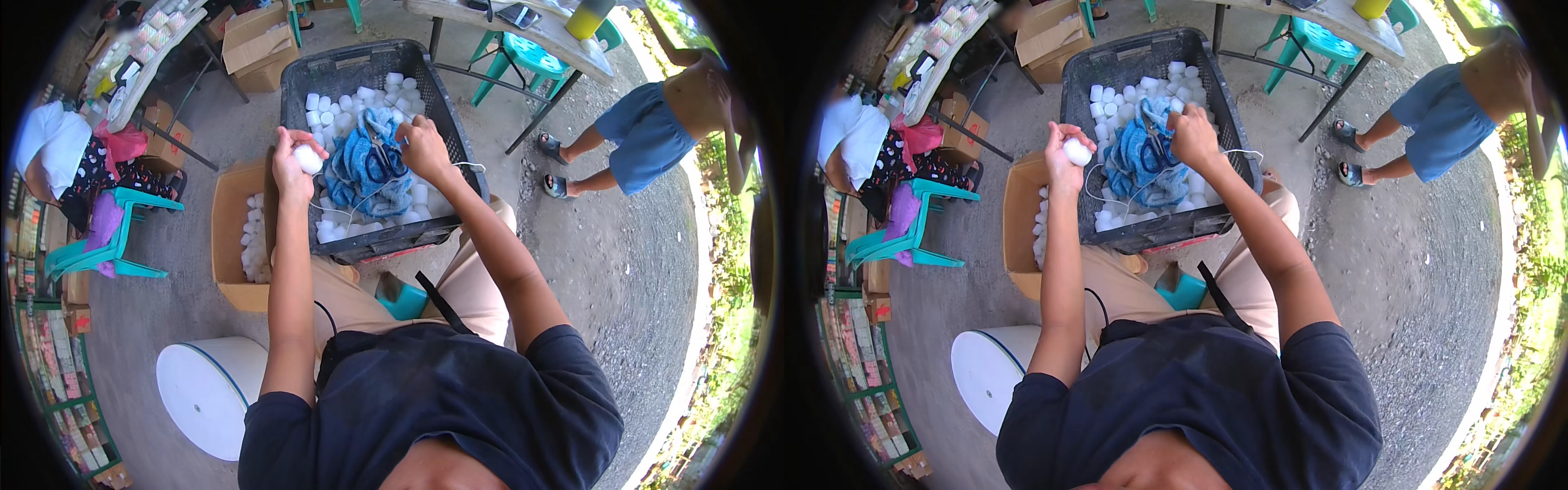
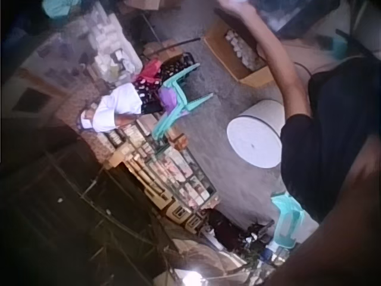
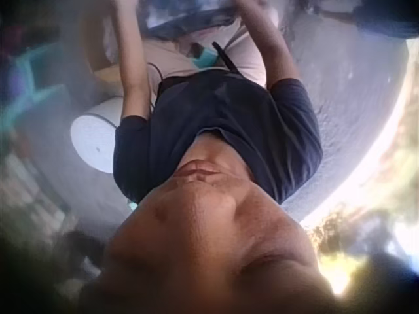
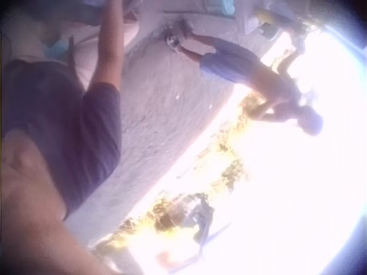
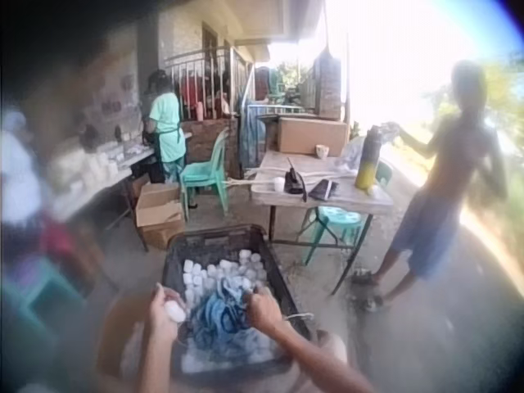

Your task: The person repeatedly picks up small white cylindrical objects from a basket, inserts a wick into each, and uses scissors to trim the wick. The person then places the finished items into a nearby cardboard box.

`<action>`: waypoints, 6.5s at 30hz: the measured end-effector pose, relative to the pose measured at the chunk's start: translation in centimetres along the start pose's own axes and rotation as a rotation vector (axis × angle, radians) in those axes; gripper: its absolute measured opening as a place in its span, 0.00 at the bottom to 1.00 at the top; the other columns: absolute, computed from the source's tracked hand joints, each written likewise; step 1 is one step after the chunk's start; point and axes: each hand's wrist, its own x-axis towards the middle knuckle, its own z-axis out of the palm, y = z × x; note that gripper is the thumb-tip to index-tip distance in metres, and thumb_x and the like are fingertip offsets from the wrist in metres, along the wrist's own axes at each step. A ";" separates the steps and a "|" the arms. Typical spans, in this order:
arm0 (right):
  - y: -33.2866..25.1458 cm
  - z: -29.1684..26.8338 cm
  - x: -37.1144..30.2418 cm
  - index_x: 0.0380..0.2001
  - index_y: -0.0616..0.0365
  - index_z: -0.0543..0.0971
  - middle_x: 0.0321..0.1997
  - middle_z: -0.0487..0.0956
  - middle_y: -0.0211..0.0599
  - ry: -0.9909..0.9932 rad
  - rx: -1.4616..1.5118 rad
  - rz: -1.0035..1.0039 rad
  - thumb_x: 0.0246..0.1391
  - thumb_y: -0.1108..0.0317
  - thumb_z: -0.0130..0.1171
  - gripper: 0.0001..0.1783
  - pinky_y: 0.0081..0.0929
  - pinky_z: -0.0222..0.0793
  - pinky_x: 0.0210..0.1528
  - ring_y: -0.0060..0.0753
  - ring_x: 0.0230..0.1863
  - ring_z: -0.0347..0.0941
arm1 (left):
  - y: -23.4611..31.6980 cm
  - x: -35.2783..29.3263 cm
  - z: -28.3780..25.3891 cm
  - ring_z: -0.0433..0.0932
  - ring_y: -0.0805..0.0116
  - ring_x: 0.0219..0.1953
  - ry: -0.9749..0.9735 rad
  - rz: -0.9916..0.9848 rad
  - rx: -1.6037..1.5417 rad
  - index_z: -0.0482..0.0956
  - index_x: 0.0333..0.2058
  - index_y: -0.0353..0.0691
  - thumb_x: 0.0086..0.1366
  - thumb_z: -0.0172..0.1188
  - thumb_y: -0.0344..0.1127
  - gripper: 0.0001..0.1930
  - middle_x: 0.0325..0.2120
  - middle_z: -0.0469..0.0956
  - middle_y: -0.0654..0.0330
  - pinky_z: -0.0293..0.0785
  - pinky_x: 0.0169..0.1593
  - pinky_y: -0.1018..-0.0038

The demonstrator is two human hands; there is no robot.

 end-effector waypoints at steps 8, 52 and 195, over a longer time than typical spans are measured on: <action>-7.6 15.2 2.8 0.46 0.58 0.76 0.37 0.80 0.55 -0.585 0.336 -0.005 0.51 0.63 0.56 0.19 0.45 0.74 0.43 0.54 0.39 0.79 | 2.7 -1.4 2.6 0.72 0.71 0.18 -0.325 0.051 0.199 0.67 0.52 0.34 0.70 0.32 0.62 0.34 0.19 0.73 0.58 0.70 0.24 0.78; -9.6 -9.0 -4.2 0.32 0.67 0.74 0.28 0.78 0.34 -0.148 0.903 0.101 0.57 0.74 0.58 0.05 0.20 0.74 0.32 0.22 0.32 0.78 | 1.6 -8.7 3.9 0.73 0.61 0.48 -0.101 -0.676 -0.543 0.70 0.36 0.40 0.71 0.41 0.54 0.21 0.39 0.75 0.53 0.69 0.51 0.51; -11.2 -10.0 -6.4 0.30 0.63 0.71 0.30 0.71 0.44 -0.166 0.945 0.130 0.53 0.71 0.55 0.06 0.37 0.62 0.40 0.47 0.34 0.67 | -0.2 -11.7 7.2 0.68 0.81 0.35 -0.246 -0.057 -0.091 0.73 0.42 0.38 0.68 0.55 0.40 0.11 0.33 0.69 0.69 0.66 0.40 0.83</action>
